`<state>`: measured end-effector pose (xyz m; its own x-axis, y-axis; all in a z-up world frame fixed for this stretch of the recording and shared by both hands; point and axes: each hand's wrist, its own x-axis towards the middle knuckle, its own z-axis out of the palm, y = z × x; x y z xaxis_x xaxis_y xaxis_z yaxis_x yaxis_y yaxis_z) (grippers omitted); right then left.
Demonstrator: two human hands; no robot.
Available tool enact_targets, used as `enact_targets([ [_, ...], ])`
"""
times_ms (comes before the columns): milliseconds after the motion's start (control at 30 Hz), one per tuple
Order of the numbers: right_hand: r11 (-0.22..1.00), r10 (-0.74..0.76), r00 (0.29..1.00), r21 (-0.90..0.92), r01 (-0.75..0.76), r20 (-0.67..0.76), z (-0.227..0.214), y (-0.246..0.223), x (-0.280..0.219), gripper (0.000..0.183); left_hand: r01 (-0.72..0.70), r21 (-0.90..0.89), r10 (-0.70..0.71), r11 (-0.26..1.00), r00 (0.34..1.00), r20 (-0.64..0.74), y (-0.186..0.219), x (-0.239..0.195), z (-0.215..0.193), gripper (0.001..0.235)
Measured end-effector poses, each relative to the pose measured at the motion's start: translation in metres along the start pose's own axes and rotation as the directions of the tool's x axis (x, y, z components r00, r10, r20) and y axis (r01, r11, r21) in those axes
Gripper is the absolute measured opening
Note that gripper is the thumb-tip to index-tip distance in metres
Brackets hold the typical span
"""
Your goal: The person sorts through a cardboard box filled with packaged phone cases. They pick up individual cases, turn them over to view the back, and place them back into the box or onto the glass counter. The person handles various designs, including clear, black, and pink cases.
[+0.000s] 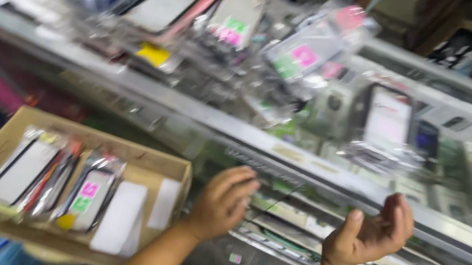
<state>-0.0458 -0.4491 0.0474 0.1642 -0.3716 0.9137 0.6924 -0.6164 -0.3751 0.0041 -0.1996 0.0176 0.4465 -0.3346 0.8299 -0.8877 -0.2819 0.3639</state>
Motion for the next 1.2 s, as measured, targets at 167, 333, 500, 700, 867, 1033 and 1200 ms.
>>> enact_targets([
  [167,0.974,0.203,0.899,0.015,-0.227,0.387,0.075,-0.047,-0.084,0.035,0.424,0.247,-0.399,0.871,0.905,-0.149,-0.051,-0.13,-0.121,0.049],
  [333,0.937,0.272,0.684,-0.026,-0.347,0.677,0.174,-0.096,-0.163,0.031,0.633,0.336,-0.578,0.697,0.774,-0.258,-0.073,-0.206,-0.231,0.042],
  [500,0.749,0.525,0.104,-0.401,-0.528,0.845,0.259,-0.134,-0.268,0.065,0.672,0.272,-0.674,0.689,0.732,-0.103,-0.103,-0.261,-0.302,0.041],
  [700,0.58,0.786,-0.133,-0.795,-0.177,0.603,0.292,-0.175,-0.322,0.088,0.746,0.09,-0.751,0.66,0.656,0.066,-0.135,-0.286,-0.353,0.037],
  [867,0.447,0.883,-0.144,-0.894,-0.029,0.446,0.314,-0.187,-0.323,0.084,0.766,0.104,-0.769,0.635,0.613,0.184,-0.182,-0.303,-0.354,0.04],
  [1033,0.305,0.942,-0.138,-0.952,-0.024,0.306,0.329,-0.2,-0.318,0.086,0.729,0.375,-0.801,0.573,0.402,0.443,-0.233,-0.303,-0.319,0.043],
  [1200,0.179,0.96,-0.229,-0.982,0.054,0.163,0.335,-0.206,-0.301,0.103,0.702,0.598,-0.888,0.386,0.106,0.448,-0.282,-0.3,-0.259,0.052],
])
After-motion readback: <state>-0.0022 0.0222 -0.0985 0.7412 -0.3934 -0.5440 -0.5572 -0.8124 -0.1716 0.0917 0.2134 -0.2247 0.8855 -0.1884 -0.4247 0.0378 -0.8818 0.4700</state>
